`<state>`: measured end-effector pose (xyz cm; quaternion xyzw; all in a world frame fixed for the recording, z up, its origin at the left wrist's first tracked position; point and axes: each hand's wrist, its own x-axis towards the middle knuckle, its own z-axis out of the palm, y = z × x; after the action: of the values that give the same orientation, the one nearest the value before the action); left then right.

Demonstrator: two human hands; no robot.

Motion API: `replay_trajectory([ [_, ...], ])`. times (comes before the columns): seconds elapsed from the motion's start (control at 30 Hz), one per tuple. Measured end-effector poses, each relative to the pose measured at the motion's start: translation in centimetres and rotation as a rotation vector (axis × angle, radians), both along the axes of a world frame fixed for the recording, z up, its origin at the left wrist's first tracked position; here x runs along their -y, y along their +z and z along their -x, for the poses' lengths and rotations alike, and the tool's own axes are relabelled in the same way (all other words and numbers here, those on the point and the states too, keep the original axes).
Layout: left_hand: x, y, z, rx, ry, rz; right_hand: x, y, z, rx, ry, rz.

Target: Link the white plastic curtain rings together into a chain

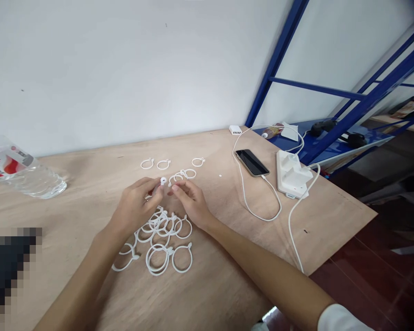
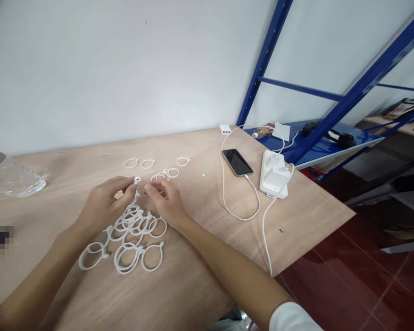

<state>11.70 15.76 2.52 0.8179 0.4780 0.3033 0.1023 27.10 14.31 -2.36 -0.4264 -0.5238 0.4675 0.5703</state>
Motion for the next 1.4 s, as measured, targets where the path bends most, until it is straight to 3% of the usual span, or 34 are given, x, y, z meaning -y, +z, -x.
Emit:
replay_trajectory([
  [0.17,0.2,-0.2,-0.5,-0.093,-0.148,0.075,-0.5,0.0,-0.2,-0.109,-0.019,-0.007],
  [0.37,0.5,-0.2,-0.7,-0.024,-0.091,0.166,-0.6,-0.1,-0.4,-0.074,-0.014,0.014],
  [0.67,0.5,0.3,-0.6,0.027,-0.140,0.333,-0.6,-0.5,-0.5,0.030,-0.012,0.072],
  [0.8,-0.4,0.4,1.1,0.073,0.041,0.291,-0.3,-0.4,-0.3,0.118,-0.062,0.027],
  [0.93,-1.7,-0.8,3.7,-0.011,0.310,0.214,0.1,-0.1,-0.1,0.337,-0.002,-0.085],
  [1.13,-2.3,-2.8,4.6,-0.134,0.235,0.229,0.3,0.2,0.0,0.517,0.090,-0.259],
  [1.3,-2.2,-2.4,4.3,-0.196,0.195,0.162,0.5,0.1,0.3,0.712,0.151,-0.294],
  [1.4,-2.1,-2.1,4.2,-0.203,0.228,0.162,0.6,0.2,0.3,0.717,0.191,-0.271],
])
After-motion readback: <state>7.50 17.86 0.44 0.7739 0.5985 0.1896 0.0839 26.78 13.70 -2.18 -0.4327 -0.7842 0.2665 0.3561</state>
